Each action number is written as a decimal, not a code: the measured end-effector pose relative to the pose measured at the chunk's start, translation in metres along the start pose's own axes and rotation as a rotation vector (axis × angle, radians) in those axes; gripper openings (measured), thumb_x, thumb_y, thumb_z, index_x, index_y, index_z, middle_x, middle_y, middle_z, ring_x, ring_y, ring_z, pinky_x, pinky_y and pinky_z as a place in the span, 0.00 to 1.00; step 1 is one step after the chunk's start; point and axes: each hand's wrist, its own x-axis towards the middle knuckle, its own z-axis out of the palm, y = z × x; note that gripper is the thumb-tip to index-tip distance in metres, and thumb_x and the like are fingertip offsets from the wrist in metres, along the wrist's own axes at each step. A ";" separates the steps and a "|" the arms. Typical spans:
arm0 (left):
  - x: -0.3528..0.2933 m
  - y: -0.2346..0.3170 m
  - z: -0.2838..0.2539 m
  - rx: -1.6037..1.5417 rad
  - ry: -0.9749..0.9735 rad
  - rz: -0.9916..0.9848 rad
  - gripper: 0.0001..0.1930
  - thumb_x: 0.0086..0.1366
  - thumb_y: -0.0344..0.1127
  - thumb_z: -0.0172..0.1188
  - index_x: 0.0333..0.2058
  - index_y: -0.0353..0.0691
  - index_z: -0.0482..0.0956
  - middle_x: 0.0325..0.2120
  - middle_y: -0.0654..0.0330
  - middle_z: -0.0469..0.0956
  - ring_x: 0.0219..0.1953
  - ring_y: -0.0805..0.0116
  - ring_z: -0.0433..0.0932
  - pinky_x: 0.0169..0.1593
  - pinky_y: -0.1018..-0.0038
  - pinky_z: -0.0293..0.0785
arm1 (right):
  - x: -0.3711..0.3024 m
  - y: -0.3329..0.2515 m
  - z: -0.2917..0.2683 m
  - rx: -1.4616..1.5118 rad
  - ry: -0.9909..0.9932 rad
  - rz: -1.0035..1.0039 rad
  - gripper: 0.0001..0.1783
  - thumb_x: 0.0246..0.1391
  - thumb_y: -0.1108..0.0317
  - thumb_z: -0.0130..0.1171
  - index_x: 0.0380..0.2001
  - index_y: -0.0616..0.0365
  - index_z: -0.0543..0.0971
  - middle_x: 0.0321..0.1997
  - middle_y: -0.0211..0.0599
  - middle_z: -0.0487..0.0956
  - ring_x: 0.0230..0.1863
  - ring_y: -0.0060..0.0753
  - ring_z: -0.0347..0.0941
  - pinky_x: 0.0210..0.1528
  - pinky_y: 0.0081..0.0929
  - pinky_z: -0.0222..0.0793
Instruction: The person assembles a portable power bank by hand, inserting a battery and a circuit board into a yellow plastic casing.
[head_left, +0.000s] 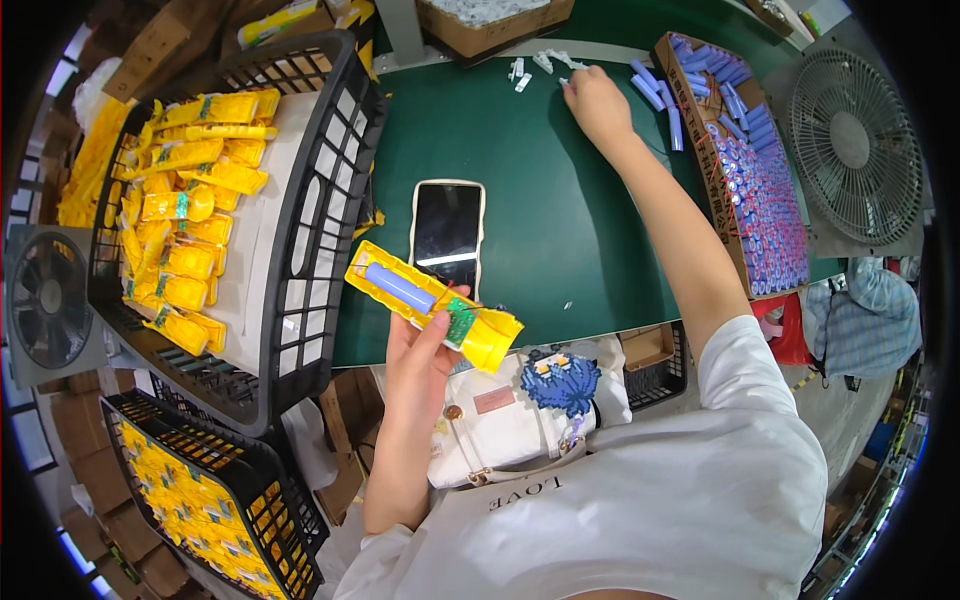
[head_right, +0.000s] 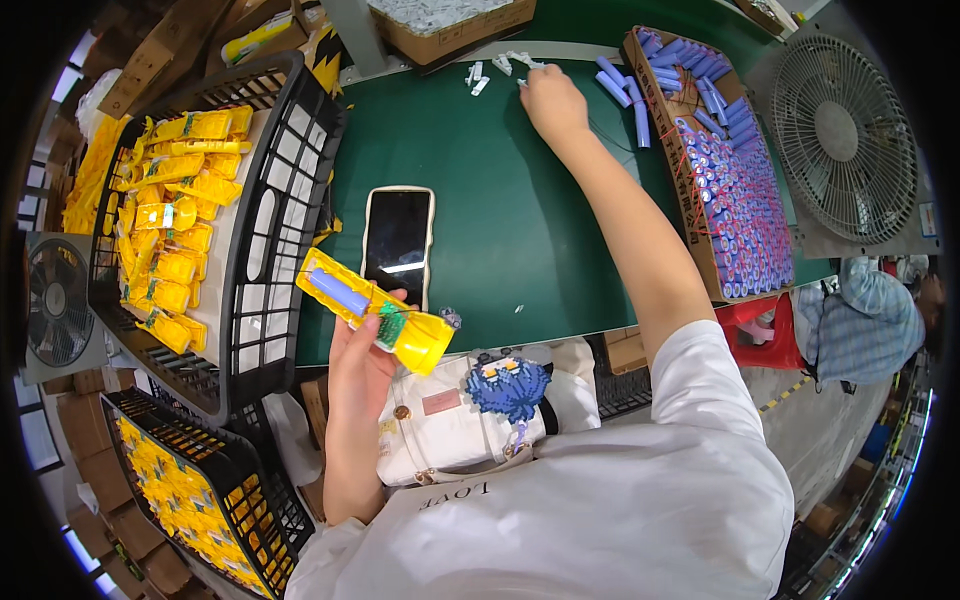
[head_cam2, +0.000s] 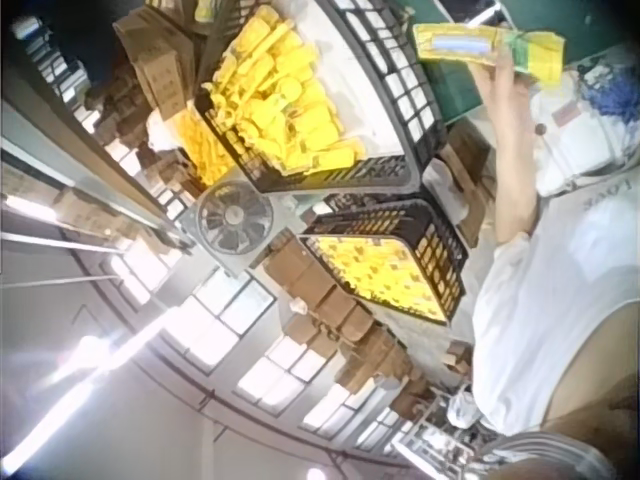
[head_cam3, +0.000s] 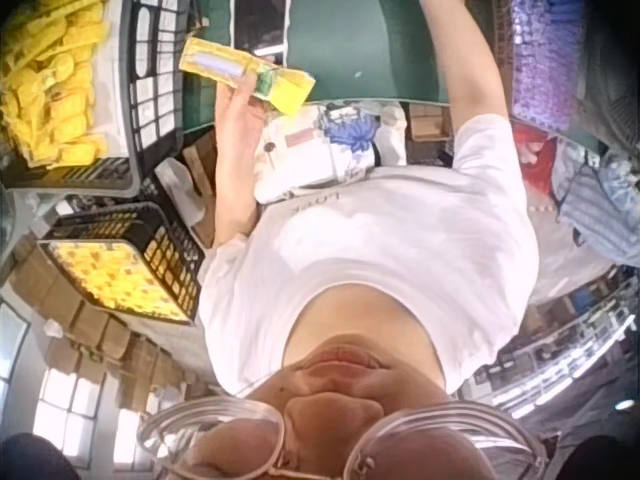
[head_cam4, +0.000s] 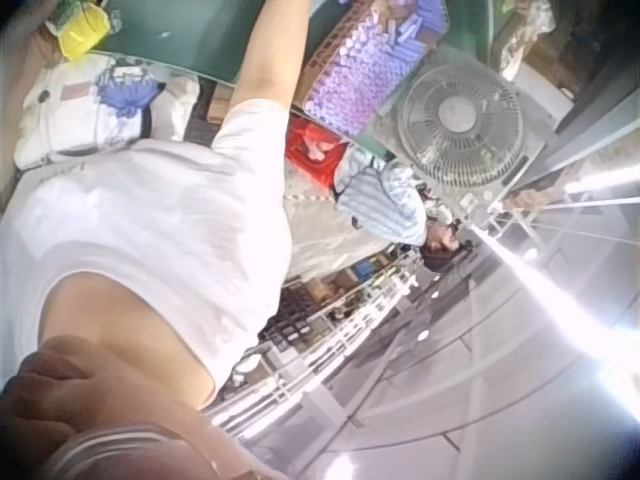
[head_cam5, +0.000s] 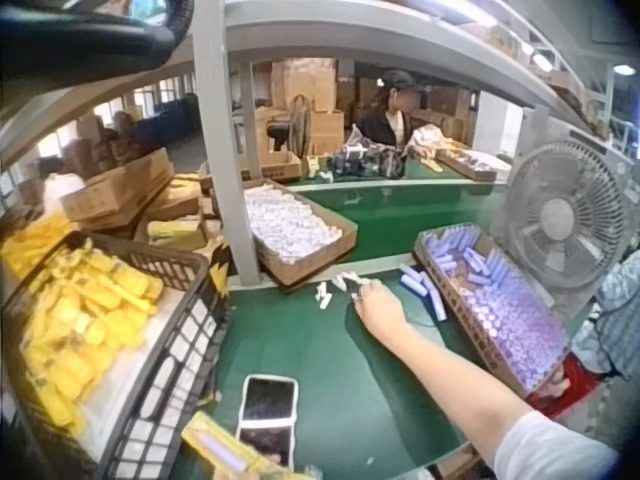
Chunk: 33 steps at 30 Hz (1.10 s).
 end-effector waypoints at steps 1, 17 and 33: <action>-0.001 0.000 0.000 -0.045 -0.006 -0.038 0.21 0.61 0.34 0.51 0.52 0.39 0.58 0.47 0.50 0.67 0.49 0.59 0.70 0.50 0.64 0.67 | -0.008 0.001 -0.004 0.028 0.000 0.015 0.08 0.46 0.68 0.55 0.27 0.62 0.74 0.31 0.46 0.74 0.34 0.47 0.72 0.35 0.37 0.70; 0.003 -0.011 -0.013 0.087 -0.047 0.066 0.23 0.61 0.32 0.50 0.55 0.37 0.57 0.48 0.54 0.66 0.50 0.64 0.68 0.52 0.68 0.64 | -0.122 -0.086 -0.138 1.403 -0.238 0.410 0.07 0.50 0.77 0.54 0.34 0.62 0.71 0.35 0.36 0.75 0.32 0.19 0.70 0.36 0.15 0.64; -0.018 -0.007 0.015 0.952 0.043 0.435 0.29 0.49 0.41 0.64 0.48 0.39 0.63 0.28 0.58 0.77 0.26 0.69 0.77 0.27 0.78 0.71 | -0.136 -0.152 -0.148 1.828 -0.232 0.045 0.07 0.48 0.84 0.52 0.32 0.66 0.70 0.39 0.47 0.74 0.42 0.32 0.72 0.47 0.29 0.69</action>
